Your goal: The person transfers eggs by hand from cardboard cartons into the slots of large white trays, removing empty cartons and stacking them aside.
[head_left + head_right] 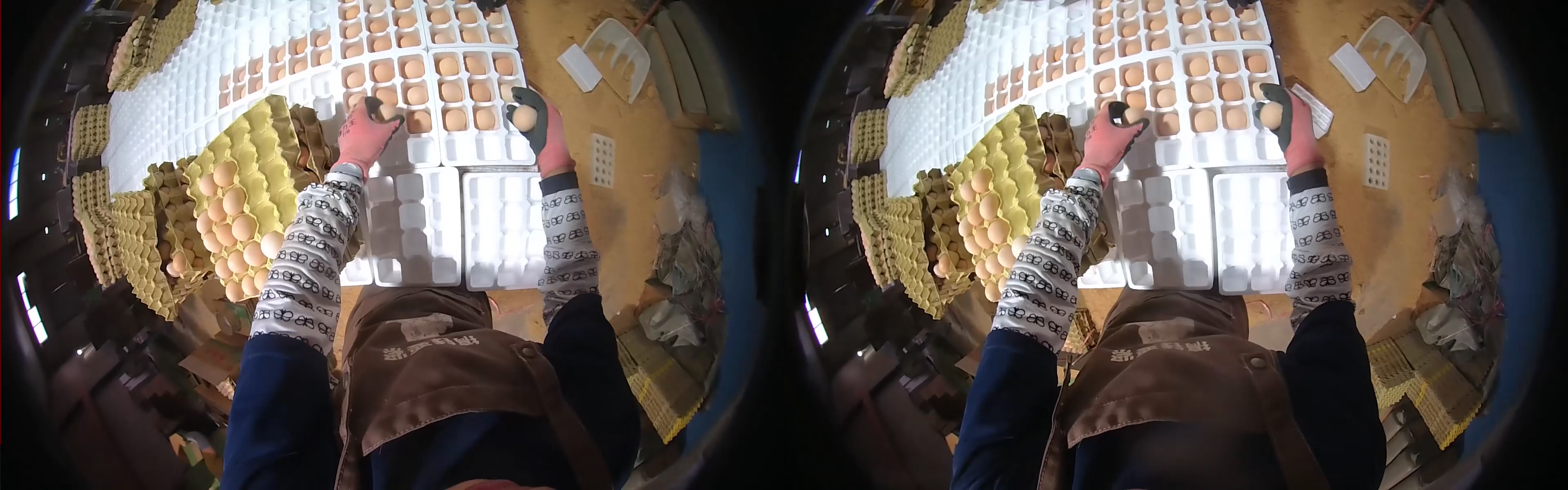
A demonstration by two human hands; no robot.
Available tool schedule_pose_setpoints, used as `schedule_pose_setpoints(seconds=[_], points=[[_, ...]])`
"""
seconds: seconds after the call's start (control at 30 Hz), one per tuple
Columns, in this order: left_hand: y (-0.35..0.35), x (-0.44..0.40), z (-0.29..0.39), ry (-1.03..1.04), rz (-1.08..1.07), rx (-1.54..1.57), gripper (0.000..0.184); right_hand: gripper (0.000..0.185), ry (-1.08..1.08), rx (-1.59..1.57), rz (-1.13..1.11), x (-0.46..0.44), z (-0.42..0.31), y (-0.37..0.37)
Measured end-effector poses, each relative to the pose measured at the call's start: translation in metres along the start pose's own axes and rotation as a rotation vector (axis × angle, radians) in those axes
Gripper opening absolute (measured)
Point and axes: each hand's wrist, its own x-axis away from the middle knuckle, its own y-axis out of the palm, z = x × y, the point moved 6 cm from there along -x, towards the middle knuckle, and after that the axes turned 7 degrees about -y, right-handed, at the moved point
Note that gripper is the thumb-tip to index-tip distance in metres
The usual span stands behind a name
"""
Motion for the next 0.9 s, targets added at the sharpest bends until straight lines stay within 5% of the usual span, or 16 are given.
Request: schedule_pose_setpoints(seconds=[0.07, 0.13, 0.2, 0.3, 0.37, 0.43, 0.53, 0.63, 0.73, 0.87, 0.9], points=[[-0.006, 0.009, 0.005, 0.017, 0.022, -0.358, 0.059, 0.035, -0.024, 0.462, 0.078, 0.005, -0.014, 0.003], [-0.008, 0.009, 0.002, 0.007, 0.115, -0.271, 0.053, 0.04, -0.559, 0.966, -0.05, 0.014, -0.012, 0.021], [-0.015, 0.007, 0.001, -0.008, 0.265, -0.09, 0.048, 0.046, -0.668, 1.164, -0.235, 0.02, 0.01, 0.021], [-0.007, -0.013, -0.021, 0.116, 0.407, -0.14, 0.036, 0.047, -0.468, 0.923, 0.004, 0.038, 0.001, -0.009], [-0.004, -0.013, -0.02, 0.139, 0.318, -0.219, 0.03, 0.063, -0.257, 0.851, 0.084, 0.069, -0.013, -0.024], [-0.004, -0.014, -0.017, 0.132, 0.353, -0.161, 0.027, 0.083, -0.276, 1.167, 0.022, 0.111, -0.005, -0.03], [-0.031, -0.005, 0.015, 0.143, 0.344, 0.163, 0.029, 0.108, 0.036, 1.511, -0.185, 0.169, 0.021, -0.014], [-0.089, 0.029, 0.061, 0.255, 0.186, 0.592, 0.028, 0.113, 0.041, 1.687, -0.194, 0.171, 0.041, 0.011], [-0.178, 0.089, 0.083, 0.649, 0.187, 0.525, 0.028, 0.115, 0.052, 1.704, -0.225, 0.16, 0.037, 0.021], [-0.271, 0.143, 0.008, 0.408, 0.194, 0.468, 0.03, 0.099, -0.067, 1.614, -0.103, 0.154, 0.015, 0.018], [-0.29, 0.162, -0.012, 0.431, 0.247, 0.25, 0.032, 0.091, -0.237, 1.416, -0.088, 0.148, -0.011, 0.039]])
